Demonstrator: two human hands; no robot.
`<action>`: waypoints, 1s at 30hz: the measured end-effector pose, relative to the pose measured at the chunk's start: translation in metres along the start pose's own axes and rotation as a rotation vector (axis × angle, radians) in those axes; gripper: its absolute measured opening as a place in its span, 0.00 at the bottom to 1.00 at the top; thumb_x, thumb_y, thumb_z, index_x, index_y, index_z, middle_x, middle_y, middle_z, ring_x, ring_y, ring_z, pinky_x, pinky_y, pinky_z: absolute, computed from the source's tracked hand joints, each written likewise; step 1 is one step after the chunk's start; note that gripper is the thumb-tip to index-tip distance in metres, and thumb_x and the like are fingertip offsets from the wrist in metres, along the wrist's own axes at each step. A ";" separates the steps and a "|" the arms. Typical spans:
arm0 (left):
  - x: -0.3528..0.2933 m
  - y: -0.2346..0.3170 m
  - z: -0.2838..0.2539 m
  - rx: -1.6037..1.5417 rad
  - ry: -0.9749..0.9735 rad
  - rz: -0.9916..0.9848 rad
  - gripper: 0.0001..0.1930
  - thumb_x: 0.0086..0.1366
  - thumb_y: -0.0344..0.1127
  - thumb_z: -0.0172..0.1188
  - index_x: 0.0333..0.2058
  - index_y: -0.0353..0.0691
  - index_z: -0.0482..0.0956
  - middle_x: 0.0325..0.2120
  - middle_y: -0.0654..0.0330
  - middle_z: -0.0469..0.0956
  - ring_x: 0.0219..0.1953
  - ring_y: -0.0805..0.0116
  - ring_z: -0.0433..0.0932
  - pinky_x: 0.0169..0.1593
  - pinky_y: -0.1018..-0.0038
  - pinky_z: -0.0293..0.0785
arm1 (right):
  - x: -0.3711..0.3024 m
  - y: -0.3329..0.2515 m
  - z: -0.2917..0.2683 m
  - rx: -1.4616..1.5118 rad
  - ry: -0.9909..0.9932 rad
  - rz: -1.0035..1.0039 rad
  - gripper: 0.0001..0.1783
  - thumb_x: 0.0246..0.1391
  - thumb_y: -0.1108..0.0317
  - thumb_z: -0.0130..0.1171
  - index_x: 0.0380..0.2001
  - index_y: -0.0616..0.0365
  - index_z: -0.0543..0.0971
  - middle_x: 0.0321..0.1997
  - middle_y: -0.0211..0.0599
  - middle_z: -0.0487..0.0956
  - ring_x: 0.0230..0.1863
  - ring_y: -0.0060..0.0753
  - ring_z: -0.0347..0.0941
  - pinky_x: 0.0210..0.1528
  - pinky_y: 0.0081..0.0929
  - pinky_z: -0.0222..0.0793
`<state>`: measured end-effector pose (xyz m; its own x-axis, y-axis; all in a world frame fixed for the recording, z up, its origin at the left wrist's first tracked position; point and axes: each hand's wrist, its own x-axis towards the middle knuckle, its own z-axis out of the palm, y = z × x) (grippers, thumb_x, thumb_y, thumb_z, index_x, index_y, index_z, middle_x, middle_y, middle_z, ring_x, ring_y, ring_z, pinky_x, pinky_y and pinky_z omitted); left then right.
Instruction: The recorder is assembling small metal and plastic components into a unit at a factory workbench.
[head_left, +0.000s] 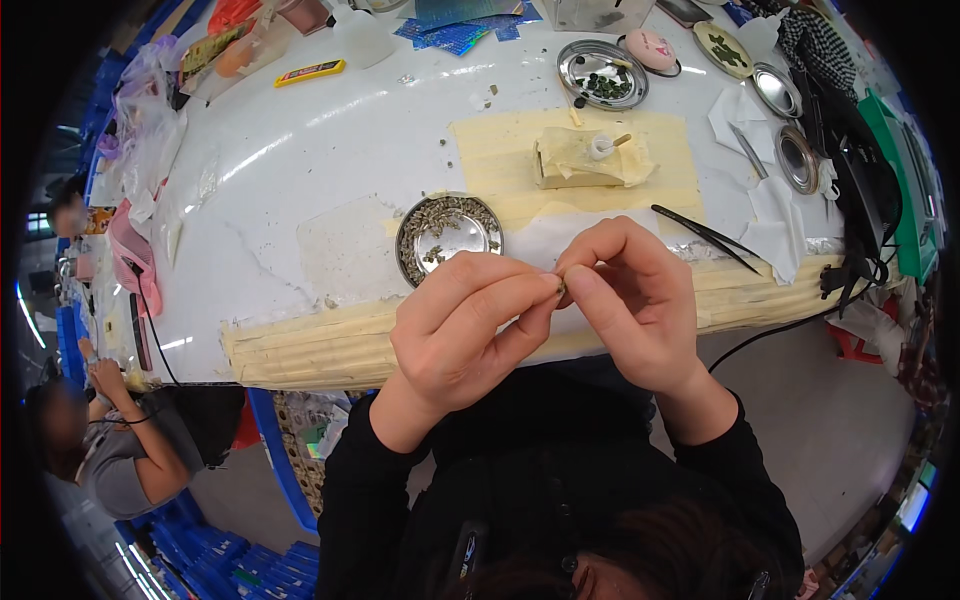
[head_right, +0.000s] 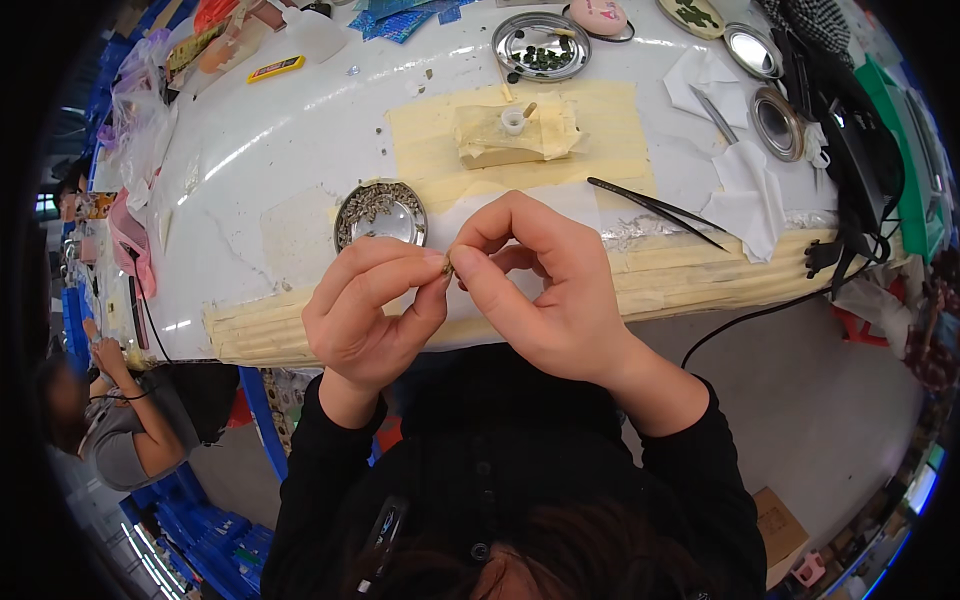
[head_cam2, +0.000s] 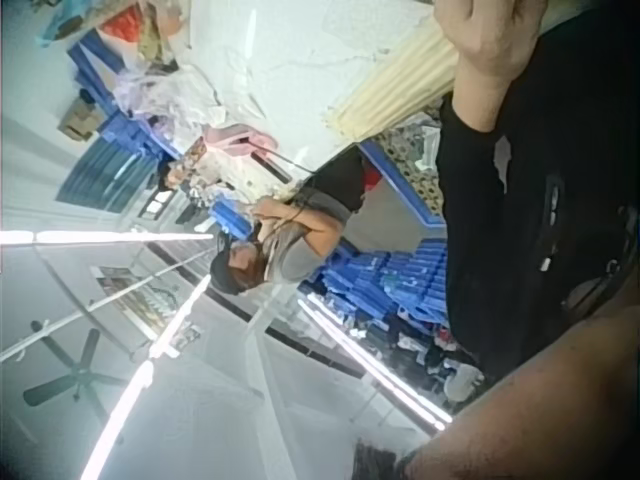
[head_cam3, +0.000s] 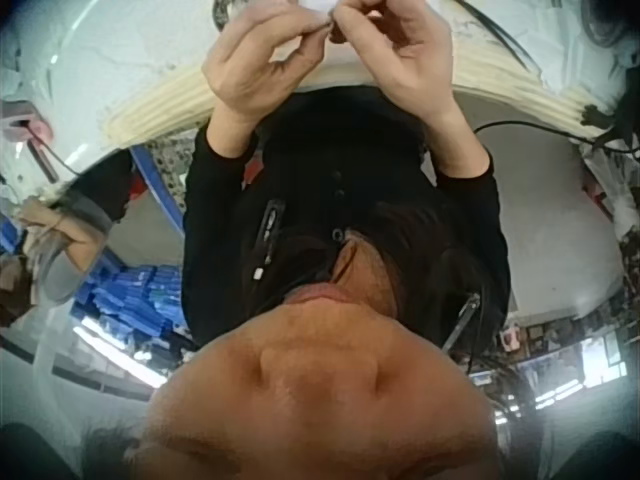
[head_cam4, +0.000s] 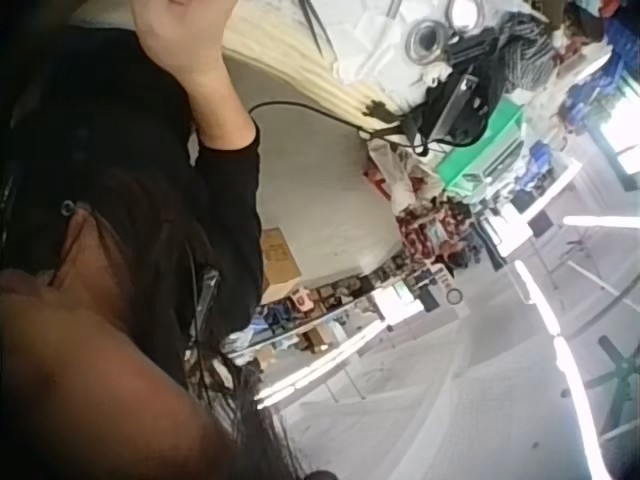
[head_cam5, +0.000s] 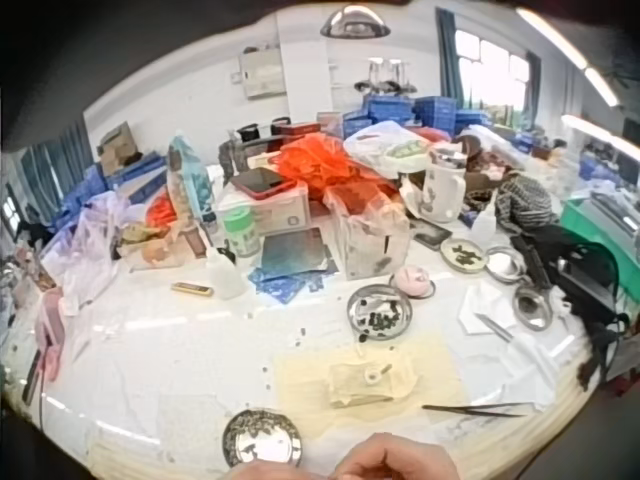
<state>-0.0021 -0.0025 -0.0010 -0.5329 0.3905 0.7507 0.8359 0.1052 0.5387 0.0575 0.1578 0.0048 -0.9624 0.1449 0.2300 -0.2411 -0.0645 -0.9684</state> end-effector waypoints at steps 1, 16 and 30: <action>0.000 0.000 0.000 -0.009 0.002 -0.001 0.13 0.46 0.17 0.69 0.33 0.34 0.81 0.28 0.57 0.79 0.28 0.64 0.79 0.29 0.74 0.75 | -0.001 0.000 0.001 0.024 0.006 0.017 0.03 0.55 0.77 0.59 0.32 0.65 0.76 0.30 0.33 0.77 0.31 0.20 0.74 0.35 0.19 0.72; 0.000 0.000 0.001 -0.011 0.002 -0.024 0.13 0.46 0.17 0.69 0.33 0.34 0.81 0.28 0.56 0.80 0.28 0.65 0.80 0.30 0.74 0.76 | 0.000 0.002 0.003 -0.095 0.031 -0.154 0.08 0.44 0.83 0.63 0.31 0.64 0.78 0.30 0.39 0.79 0.28 0.33 0.76 0.31 0.23 0.73; 0.003 0.003 -0.003 -0.098 -0.011 -0.140 0.11 0.48 0.18 0.68 0.32 0.35 0.82 0.27 0.58 0.80 0.27 0.68 0.79 0.30 0.76 0.75 | 0.000 0.002 0.001 -0.075 0.011 -0.102 0.04 0.53 0.80 0.60 0.34 0.67 0.78 0.31 0.36 0.80 0.32 0.24 0.78 0.39 0.19 0.76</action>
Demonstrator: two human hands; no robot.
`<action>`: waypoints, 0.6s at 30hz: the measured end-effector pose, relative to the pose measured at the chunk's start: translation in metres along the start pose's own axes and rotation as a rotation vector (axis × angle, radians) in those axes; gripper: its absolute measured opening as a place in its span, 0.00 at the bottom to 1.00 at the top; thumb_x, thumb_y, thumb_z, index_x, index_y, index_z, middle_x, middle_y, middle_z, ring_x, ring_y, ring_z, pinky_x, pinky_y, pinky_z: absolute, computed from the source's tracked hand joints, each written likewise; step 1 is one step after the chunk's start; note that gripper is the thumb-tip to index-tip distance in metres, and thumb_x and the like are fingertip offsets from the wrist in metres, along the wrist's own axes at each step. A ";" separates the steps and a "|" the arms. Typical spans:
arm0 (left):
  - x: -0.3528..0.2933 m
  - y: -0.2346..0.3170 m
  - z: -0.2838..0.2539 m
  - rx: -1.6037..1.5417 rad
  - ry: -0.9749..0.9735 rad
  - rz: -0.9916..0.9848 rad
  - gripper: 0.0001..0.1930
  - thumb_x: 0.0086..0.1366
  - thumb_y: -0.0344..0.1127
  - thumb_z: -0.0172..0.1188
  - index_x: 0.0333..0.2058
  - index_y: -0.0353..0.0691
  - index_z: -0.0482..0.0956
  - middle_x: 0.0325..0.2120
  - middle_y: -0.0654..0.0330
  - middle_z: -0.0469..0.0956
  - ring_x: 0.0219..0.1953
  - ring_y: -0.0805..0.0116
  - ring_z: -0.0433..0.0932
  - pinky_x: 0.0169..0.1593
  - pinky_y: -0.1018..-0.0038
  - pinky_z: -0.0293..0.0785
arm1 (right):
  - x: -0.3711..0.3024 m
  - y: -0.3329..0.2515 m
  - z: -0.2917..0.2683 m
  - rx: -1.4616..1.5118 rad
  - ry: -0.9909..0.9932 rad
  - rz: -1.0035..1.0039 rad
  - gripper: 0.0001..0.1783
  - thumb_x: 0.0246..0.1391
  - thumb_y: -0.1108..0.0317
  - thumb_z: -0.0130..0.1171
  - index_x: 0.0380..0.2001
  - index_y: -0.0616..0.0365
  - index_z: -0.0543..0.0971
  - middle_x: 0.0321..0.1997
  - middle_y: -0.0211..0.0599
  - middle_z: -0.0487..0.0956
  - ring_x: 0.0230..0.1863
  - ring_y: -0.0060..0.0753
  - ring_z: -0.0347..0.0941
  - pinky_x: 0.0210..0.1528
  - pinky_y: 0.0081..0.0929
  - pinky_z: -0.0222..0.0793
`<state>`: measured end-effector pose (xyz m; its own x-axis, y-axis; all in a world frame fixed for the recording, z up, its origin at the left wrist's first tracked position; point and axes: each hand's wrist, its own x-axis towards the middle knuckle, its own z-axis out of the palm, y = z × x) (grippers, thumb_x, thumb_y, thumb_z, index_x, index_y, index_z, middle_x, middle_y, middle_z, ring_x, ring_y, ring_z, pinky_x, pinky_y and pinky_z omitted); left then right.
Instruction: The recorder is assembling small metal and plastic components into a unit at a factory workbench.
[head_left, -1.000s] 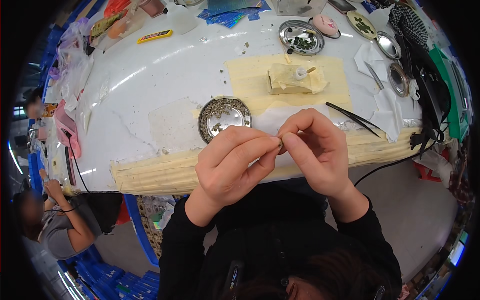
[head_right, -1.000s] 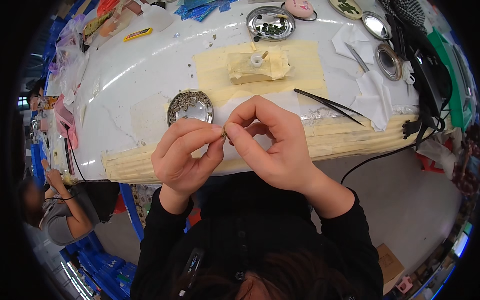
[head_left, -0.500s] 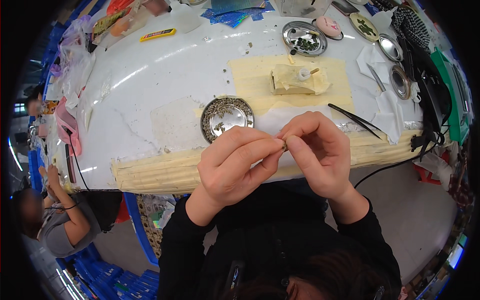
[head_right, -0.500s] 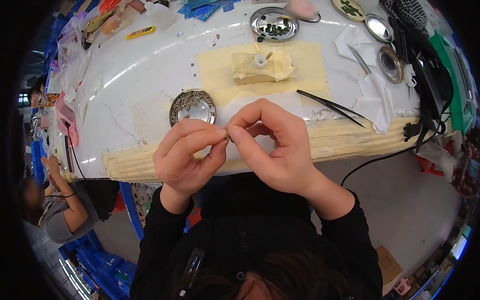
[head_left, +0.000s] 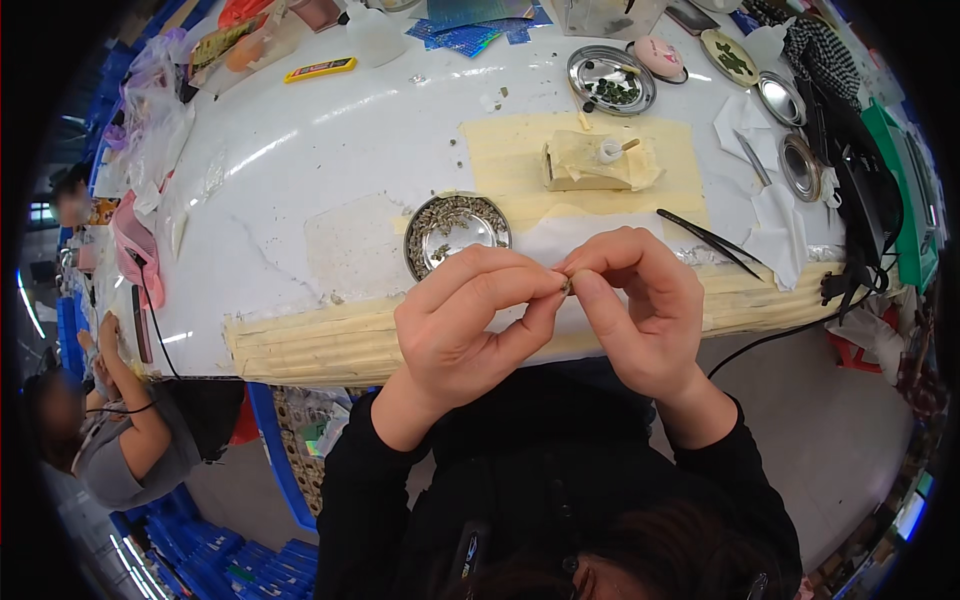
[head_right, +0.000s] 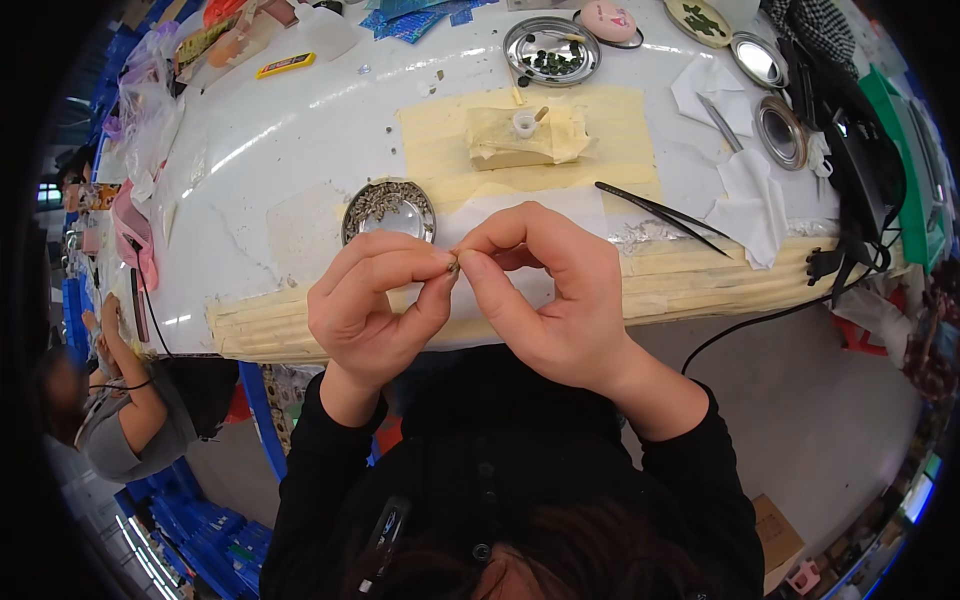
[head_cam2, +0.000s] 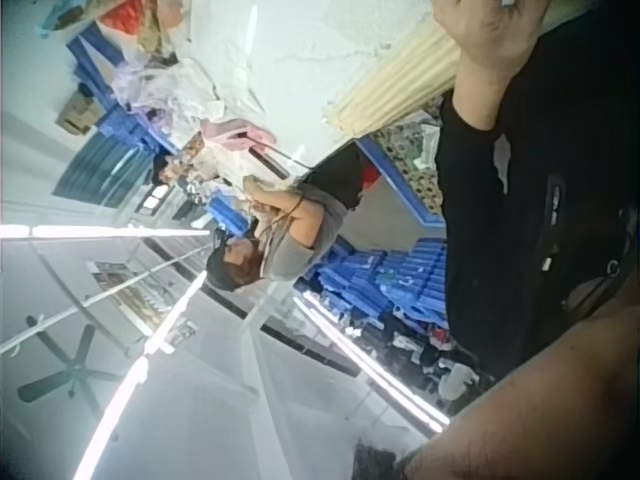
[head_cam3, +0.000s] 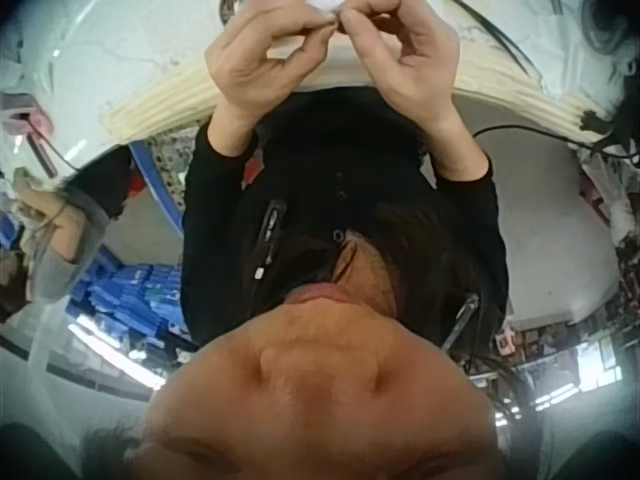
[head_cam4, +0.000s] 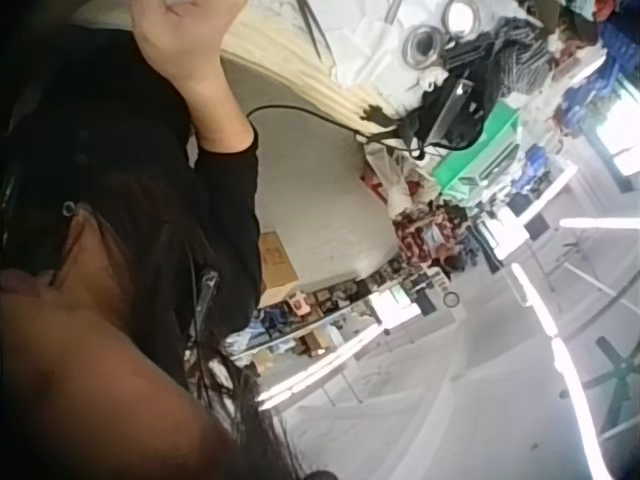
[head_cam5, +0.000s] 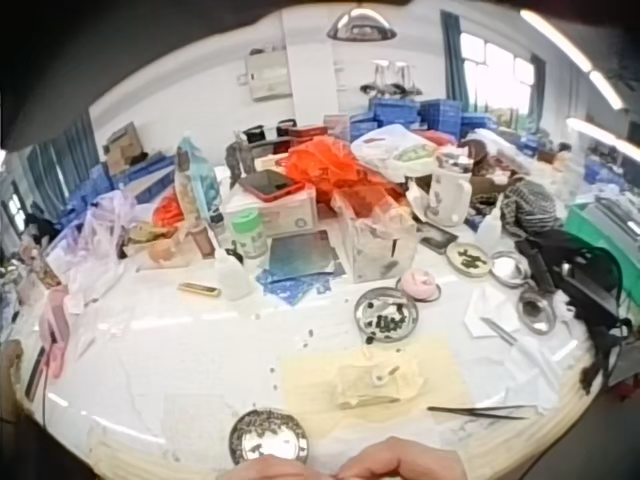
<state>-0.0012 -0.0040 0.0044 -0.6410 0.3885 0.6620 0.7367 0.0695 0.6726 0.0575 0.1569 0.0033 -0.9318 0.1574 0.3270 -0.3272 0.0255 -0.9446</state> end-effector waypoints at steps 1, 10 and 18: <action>0.000 0.000 0.000 -0.020 -0.003 -0.019 0.10 0.49 0.18 0.68 0.32 0.34 0.82 0.27 0.58 0.80 0.27 0.69 0.80 0.30 0.77 0.76 | -0.001 0.000 0.001 -0.036 0.015 -0.024 0.05 0.53 0.80 0.60 0.34 0.66 0.79 0.31 0.36 0.80 0.32 0.24 0.78 0.38 0.20 0.75; -0.002 0.023 -0.004 -1.050 -0.201 -0.959 0.05 0.62 0.25 0.62 0.36 0.31 0.79 0.29 0.59 0.80 0.30 0.76 0.80 0.34 0.82 0.79 | -0.003 -0.011 -0.020 -0.132 -0.097 -0.272 0.08 0.50 0.78 0.65 0.35 0.63 0.81 0.30 0.34 0.80 0.30 0.25 0.77 0.33 0.20 0.72; -0.014 0.035 0.020 -1.368 -0.355 -1.093 0.05 0.65 0.29 0.61 0.37 0.34 0.79 0.30 0.59 0.81 0.29 0.75 0.80 0.33 0.82 0.79 | -0.026 -0.012 -0.054 0.218 -0.252 -0.084 0.07 0.50 0.79 0.66 0.35 0.63 0.81 0.32 0.33 0.76 0.31 0.21 0.73 0.34 0.18 0.69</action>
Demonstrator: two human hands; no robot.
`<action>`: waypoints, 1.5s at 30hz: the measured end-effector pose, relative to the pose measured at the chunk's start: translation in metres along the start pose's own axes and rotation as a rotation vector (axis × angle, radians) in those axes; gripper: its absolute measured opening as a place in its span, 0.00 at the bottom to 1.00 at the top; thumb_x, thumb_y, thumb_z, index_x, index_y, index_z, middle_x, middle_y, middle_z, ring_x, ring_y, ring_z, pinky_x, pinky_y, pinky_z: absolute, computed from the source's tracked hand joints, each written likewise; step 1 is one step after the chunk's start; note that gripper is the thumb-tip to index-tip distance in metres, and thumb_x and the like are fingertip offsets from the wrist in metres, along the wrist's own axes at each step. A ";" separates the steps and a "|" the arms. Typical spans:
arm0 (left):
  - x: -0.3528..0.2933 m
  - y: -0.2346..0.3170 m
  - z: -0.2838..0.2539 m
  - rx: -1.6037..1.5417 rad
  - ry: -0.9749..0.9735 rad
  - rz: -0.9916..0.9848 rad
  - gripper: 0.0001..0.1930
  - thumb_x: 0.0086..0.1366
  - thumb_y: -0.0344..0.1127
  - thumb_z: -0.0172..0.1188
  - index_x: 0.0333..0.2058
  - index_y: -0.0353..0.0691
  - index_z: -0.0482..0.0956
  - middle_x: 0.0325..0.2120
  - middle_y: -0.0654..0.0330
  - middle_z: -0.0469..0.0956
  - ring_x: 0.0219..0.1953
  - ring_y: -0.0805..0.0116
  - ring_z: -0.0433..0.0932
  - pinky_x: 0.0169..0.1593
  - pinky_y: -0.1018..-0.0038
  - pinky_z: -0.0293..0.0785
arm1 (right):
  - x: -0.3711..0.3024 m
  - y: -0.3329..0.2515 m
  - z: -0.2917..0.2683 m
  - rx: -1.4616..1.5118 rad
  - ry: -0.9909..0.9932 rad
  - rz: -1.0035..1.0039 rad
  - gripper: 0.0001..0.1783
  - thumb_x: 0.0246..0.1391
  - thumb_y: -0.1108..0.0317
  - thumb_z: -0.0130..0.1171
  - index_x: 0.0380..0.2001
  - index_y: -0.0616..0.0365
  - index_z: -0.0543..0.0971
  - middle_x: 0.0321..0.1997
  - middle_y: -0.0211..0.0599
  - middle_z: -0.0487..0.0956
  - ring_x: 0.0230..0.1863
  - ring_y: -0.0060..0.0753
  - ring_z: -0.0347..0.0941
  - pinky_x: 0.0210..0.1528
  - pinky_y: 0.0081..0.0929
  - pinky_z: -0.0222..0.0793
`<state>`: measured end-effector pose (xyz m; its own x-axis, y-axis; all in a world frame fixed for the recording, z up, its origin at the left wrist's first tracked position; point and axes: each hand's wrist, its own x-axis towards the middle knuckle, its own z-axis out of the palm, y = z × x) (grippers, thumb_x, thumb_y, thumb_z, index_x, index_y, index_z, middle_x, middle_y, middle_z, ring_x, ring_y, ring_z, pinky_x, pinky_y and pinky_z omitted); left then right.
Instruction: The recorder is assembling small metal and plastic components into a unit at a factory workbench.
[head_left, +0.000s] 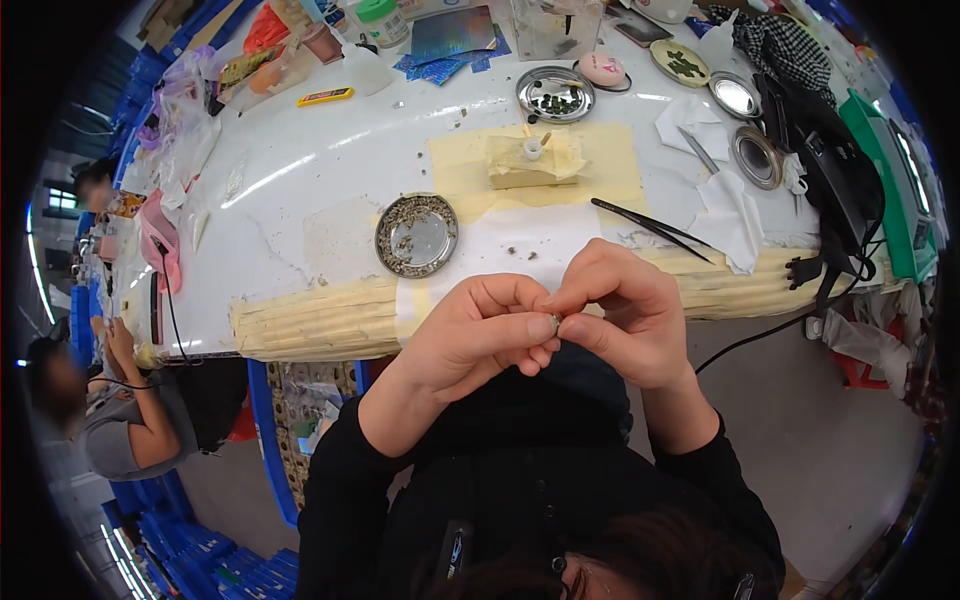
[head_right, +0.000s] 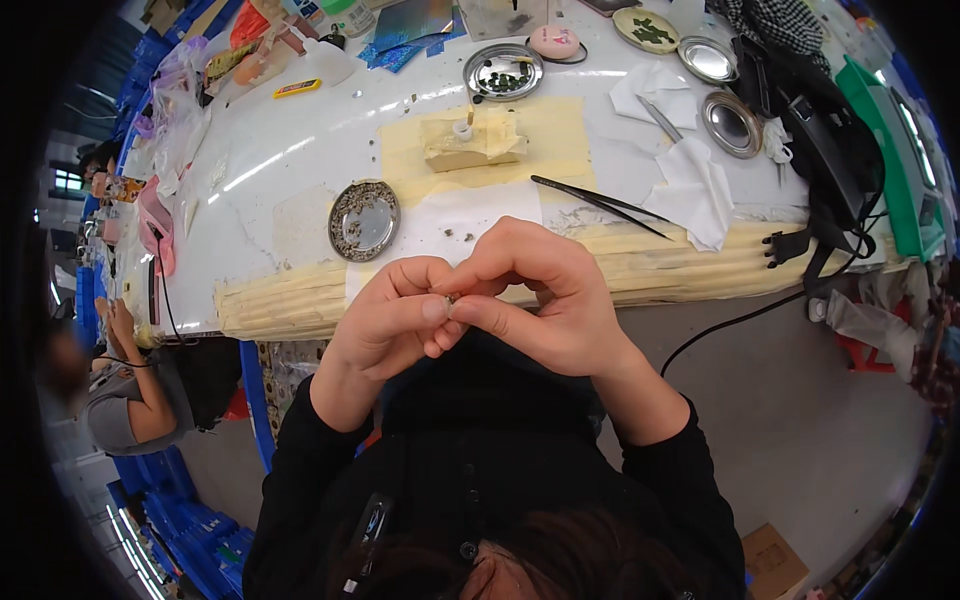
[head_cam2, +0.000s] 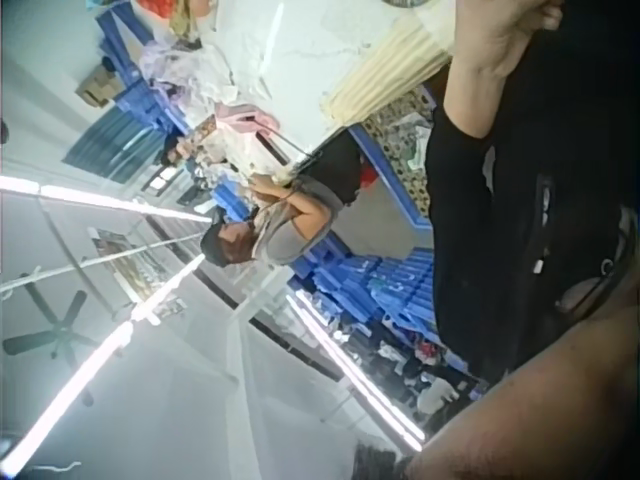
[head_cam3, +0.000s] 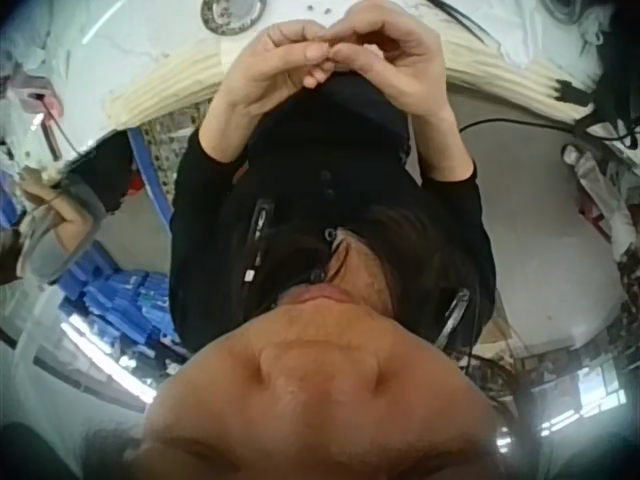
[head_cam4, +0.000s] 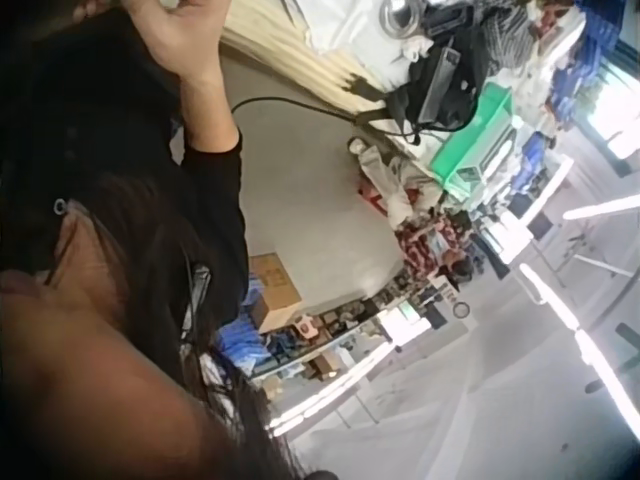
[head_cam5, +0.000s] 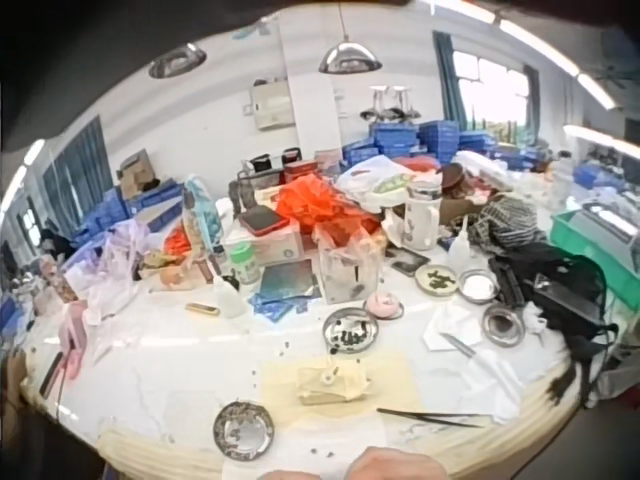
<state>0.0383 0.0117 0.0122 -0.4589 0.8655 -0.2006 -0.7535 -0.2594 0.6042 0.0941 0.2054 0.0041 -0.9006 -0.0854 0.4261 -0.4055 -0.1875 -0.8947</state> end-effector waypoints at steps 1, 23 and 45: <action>0.001 -0.005 0.004 -0.019 -0.008 0.014 0.05 0.65 0.29 0.61 0.37 0.34 0.79 0.30 0.59 0.81 0.29 0.76 0.80 0.34 0.82 0.79 | -0.003 -0.001 -0.002 -0.011 0.004 -0.044 0.07 0.50 0.79 0.65 0.35 0.63 0.81 0.33 0.33 0.76 0.31 0.21 0.73 0.34 0.18 0.69; 0.024 -0.035 0.018 -0.107 0.079 0.111 0.05 0.66 0.29 0.59 0.39 0.33 0.78 0.30 0.58 0.80 0.30 0.76 0.80 0.35 0.82 0.79 | -0.024 -0.003 -0.019 -0.299 0.183 -0.132 0.15 0.45 0.80 0.69 0.39 0.60 0.84 0.32 0.35 0.80 0.31 0.26 0.75 0.31 0.20 0.69; 0.001 -0.011 0.009 0.612 0.395 0.639 0.05 0.60 0.20 0.62 0.36 0.30 0.79 0.30 0.58 0.80 0.30 0.74 0.81 0.34 0.80 0.80 | 0.004 0.009 0.013 -0.166 0.235 0.018 0.11 0.51 0.82 0.63 0.39 0.65 0.81 0.36 0.38 0.79 0.36 0.25 0.76 0.37 0.19 0.72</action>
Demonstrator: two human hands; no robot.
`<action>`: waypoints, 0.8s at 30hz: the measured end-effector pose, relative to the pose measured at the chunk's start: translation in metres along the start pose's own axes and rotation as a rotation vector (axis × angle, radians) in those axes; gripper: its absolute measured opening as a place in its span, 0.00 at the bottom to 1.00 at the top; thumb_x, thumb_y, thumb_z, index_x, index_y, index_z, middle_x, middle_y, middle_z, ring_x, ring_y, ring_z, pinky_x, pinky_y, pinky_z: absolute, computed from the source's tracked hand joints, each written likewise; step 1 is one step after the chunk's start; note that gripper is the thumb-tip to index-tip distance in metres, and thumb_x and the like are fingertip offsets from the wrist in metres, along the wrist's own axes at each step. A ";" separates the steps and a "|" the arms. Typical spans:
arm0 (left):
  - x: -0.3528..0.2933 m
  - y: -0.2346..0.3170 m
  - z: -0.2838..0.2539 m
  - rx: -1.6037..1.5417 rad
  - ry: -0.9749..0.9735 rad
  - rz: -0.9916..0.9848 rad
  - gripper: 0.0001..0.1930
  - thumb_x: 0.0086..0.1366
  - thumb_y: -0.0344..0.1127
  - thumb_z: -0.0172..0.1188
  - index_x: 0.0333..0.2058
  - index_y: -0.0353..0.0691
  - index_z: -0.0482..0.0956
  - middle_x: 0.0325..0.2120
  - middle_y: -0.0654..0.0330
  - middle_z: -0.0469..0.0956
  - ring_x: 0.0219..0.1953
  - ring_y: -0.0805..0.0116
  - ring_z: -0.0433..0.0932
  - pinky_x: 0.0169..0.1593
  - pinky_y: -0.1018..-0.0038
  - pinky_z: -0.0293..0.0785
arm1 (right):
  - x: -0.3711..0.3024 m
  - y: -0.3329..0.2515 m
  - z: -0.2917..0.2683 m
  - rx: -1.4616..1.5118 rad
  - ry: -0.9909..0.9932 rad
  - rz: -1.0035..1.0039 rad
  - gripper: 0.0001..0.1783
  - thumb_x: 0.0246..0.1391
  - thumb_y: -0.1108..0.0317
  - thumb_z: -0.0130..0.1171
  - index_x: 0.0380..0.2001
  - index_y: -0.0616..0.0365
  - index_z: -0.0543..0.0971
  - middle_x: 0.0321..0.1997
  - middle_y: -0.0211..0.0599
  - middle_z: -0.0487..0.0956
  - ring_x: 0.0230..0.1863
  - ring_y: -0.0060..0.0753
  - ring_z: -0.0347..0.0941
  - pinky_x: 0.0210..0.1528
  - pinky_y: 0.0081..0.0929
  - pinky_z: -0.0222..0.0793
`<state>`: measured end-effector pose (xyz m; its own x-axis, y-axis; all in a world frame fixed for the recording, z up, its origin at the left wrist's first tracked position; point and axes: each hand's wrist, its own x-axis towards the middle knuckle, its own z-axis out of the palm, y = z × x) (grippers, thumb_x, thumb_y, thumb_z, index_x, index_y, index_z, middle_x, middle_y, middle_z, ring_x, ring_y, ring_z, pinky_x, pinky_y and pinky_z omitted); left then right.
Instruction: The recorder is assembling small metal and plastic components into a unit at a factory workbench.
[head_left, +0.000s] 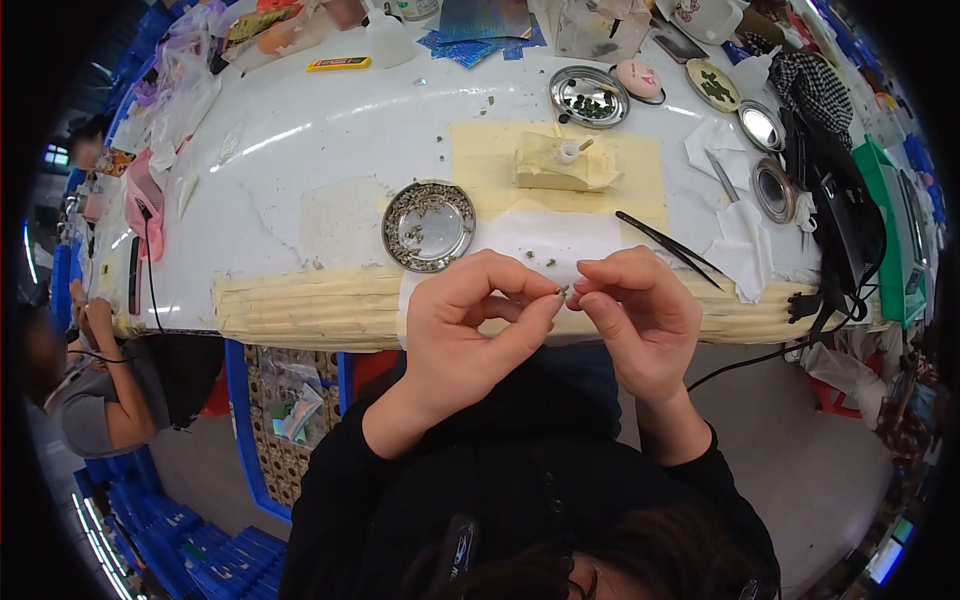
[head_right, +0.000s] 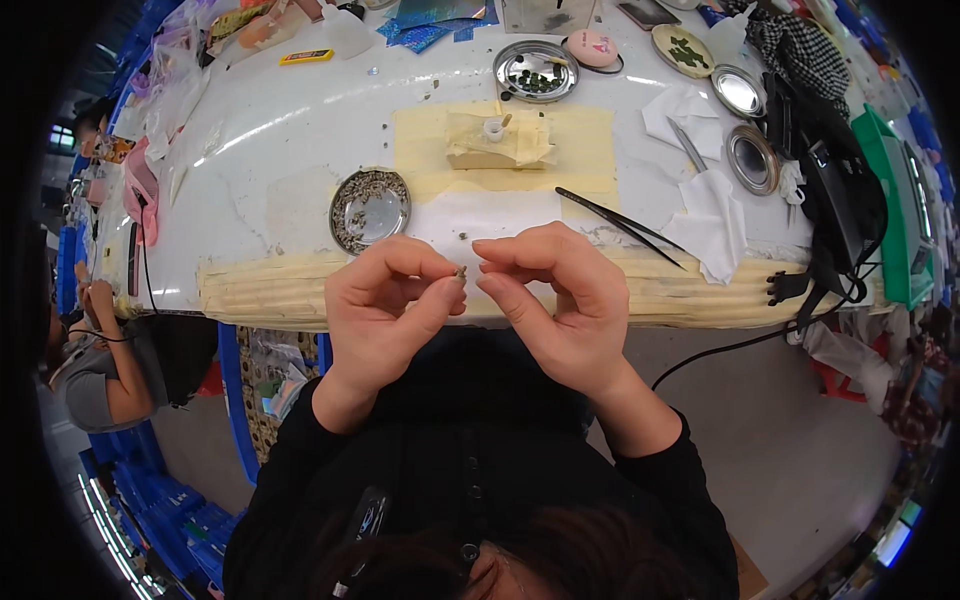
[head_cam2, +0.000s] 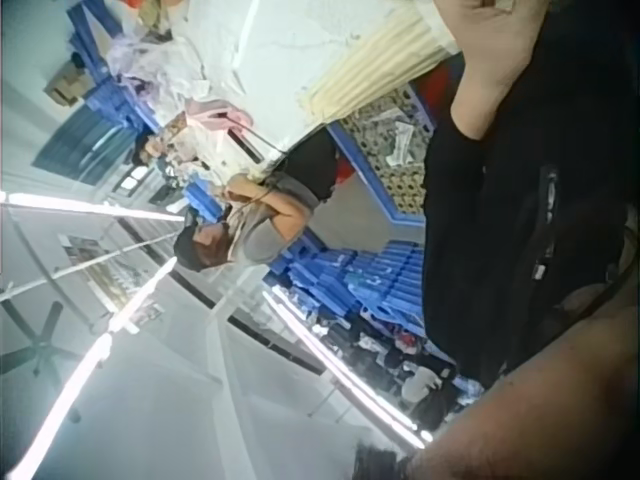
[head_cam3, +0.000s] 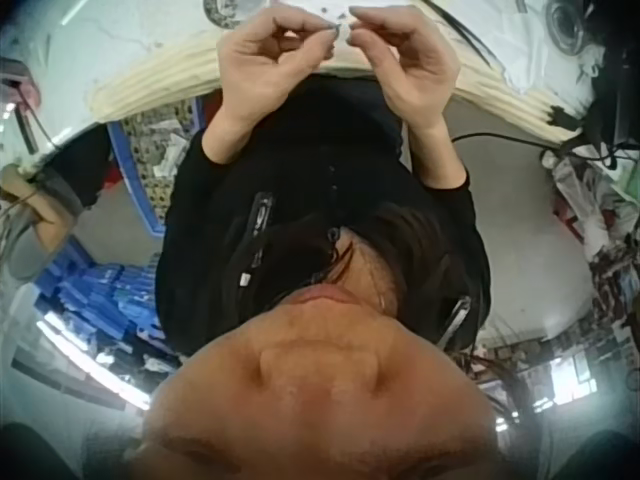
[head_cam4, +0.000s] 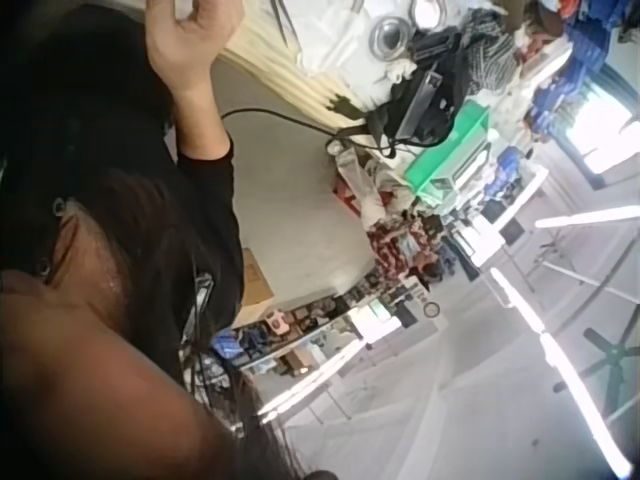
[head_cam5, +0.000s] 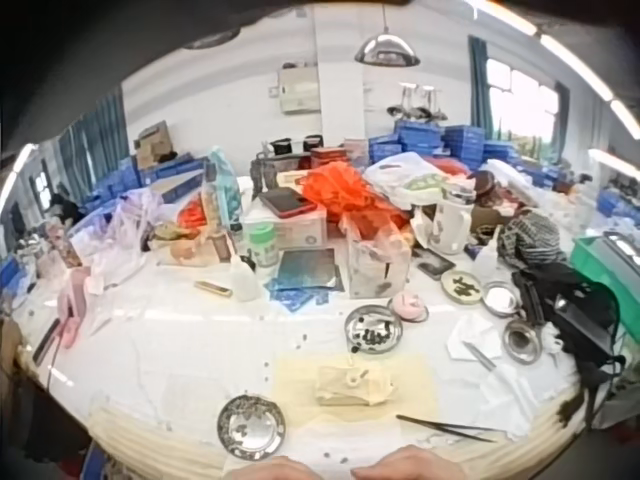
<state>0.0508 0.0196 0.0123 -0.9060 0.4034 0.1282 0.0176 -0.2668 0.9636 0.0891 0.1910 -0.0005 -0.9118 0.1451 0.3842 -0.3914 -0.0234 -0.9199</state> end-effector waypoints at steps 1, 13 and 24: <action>0.001 0.000 -0.003 0.136 0.000 0.120 0.05 0.58 0.18 0.62 0.35 0.30 0.79 0.30 0.58 0.80 0.30 0.74 0.81 0.34 0.80 0.80 | -0.001 0.001 -0.001 -0.018 0.000 0.004 0.10 0.51 0.82 0.63 0.39 0.66 0.81 0.36 0.38 0.79 0.36 0.24 0.76 0.37 0.19 0.72; 0.016 -0.007 -0.015 1.040 0.006 0.398 0.04 0.55 0.23 0.64 0.30 0.36 0.79 0.24 0.59 0.75 0.24 0.65 0.76 0.27 0.74 0.72 | -0.001 0.010 -0.010 -0.395 0.091 -0.133 0.08 0.49 0.82 0.63 0.34 0.64 0.82 0.31 0.37 0.80 0.32 0.30 0.74 0.35 0.22 0.68; 0.041 -0.007 -0.011 1.098 -0.126 0.374 0.03 0.57 0.27 0.62 0.31 0.37 0.79 0.24 0.58 0.73 0.29 0.61 0.75 0.31 0.68 0.71 | -0.001 0.014 -0.011 -0.405 0.114 -0.179 0.08 0.47 0.82 0.64 0.33 0.64 0.82 0.28 0.38 0.80 0.29 0.33 0.75 0.33 0.23 0.69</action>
<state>0.0088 0.0283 0.0083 -0.7193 0.5603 0.4106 0.6873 0.4882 0.5378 0.0864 0.2015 -0.0144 -0.8059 0.2207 0.5494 -0.4402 0.3972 -0.8052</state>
